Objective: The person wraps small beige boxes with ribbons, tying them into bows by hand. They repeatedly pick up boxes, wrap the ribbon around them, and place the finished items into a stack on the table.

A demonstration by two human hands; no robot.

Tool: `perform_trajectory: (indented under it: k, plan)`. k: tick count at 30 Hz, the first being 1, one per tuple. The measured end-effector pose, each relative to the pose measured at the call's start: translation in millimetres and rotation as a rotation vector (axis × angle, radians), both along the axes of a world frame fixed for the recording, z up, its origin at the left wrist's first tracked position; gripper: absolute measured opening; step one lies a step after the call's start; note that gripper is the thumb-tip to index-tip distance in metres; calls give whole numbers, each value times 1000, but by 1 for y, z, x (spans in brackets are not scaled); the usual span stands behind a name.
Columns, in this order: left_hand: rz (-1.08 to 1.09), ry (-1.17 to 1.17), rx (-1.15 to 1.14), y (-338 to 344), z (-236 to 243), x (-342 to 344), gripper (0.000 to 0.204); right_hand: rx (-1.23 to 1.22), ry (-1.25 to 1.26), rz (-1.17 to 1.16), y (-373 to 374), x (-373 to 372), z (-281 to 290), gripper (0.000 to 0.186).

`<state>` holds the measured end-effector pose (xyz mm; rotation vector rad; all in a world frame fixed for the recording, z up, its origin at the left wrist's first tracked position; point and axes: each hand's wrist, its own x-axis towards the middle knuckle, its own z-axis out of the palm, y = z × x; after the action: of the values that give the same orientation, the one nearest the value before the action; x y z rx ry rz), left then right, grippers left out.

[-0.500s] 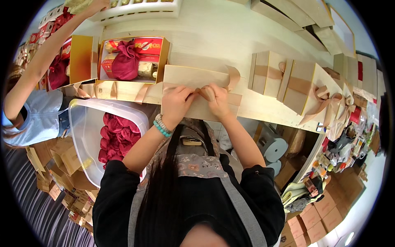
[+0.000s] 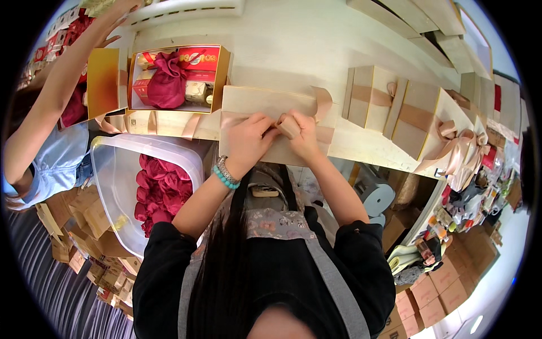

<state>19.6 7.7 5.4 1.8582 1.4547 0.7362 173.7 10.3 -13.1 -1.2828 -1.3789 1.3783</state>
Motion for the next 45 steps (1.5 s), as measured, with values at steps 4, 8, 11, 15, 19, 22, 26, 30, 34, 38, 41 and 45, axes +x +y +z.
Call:
perform_trajectory:
  k: [4,8,11,15,19,22,26,30,34,38,41,45]
  plan:
    - [-70,-230,18,2,-10,-20,16,-140,103,281,15,13,31,21]
    - [-404,-76,111,26,4,-36,22,-438,288,216,37,8,37,14]
    - [-648,-22,305,38,6,-35,20,-39,-110,253,42,-8,28,7]
    - [-718,36,283,46,-10,-36,13,-37,-207,310,47,-6,14,9]
    - [-638,75,265,40,-22,-34,11,-154,-310,288,48,13,13,9]
    - [-599,72,305,37,-18,-30,11,49,-320,355,53,41,29,10]
    - [-618,49,340,41,-15,-27,15,203,-1055,612,80,61,72,17]
    - [-610,16,226,38,-16,-28,31,469,-1415,684,109,60,86,21]
    - [-510,0,-25,37,-14,-26,53,820,-1394,426,126,53,93,23]
    - [-477,-68,-93,37,-12,-22,44,1147,-1122,266,118,26,100,32]
    - [-557,-95,200,36,-17,-36,37,1319,-801,428,49,-25,143,37]
    - [-523,-93,-70,40,-15,-22,21,899,-185,78,-60,-22,126,50]
